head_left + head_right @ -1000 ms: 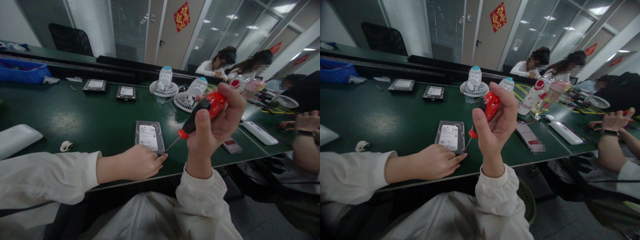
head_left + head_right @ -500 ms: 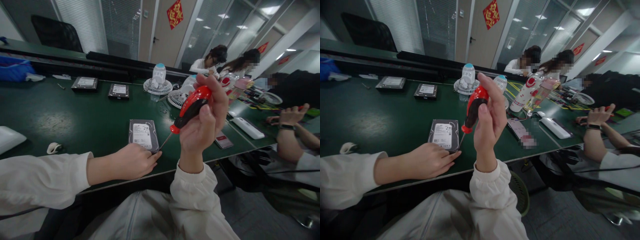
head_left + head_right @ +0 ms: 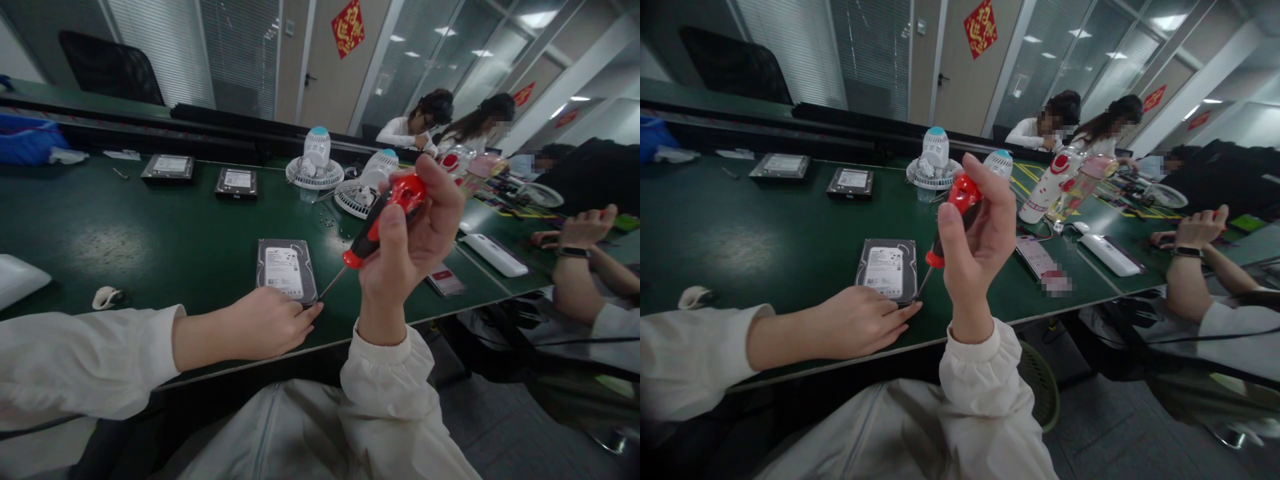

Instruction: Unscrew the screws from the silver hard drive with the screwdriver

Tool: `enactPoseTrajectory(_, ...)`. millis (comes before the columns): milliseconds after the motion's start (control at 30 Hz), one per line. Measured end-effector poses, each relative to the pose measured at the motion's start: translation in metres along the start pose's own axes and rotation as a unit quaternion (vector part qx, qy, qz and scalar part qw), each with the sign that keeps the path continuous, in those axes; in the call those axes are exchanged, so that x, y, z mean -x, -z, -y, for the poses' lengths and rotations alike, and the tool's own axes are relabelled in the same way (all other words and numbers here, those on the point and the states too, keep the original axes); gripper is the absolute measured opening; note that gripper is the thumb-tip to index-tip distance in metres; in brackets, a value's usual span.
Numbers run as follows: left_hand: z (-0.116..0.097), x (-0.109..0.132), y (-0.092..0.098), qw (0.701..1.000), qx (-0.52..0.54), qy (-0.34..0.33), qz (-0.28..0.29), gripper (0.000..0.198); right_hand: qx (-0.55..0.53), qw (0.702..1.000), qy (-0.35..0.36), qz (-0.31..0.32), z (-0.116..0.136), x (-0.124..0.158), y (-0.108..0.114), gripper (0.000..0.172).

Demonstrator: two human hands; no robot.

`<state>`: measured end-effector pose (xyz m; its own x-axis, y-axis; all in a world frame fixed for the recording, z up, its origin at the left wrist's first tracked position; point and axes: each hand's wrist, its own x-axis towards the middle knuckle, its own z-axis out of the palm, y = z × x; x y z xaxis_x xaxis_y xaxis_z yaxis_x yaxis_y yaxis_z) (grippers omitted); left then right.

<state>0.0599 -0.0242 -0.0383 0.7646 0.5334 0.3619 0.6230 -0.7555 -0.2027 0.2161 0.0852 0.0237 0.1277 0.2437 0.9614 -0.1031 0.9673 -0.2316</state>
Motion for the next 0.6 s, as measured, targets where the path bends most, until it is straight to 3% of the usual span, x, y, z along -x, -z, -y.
enactPoseTrajectory(100,0.0004,0.0001,-0.0011,1.0,0.001,0.001,0.004,0.038,0.029,0.999,0.01,-0.01,-0.0024,0.0,0.0024,0.04)
enactPoseTrajectory(300,-0.0002,0.0018,-0.0013,1.0,0.001,0.0,-0.002,0.037,-0.046,0.998,0.013,0.03,-0.0031,-0.0026,-0.0011,0.041)
enactPoseTrajectory(500,0.0004,0.0,-0.0003,1.0,-0.003,0.0,-0.002,0.037,-0.005,1.0,-0.01,0.009,0.0008,-0.0018,-0.0026,0.046)
enactPoseTrajectory(600,0.0006,-0.0002,-0.001,1.0,-0.003,0.0,-0.003,0.037,-0.033,0.999,0.0,0.031,-0.0027,-0.0026,-0.0011,0.043)
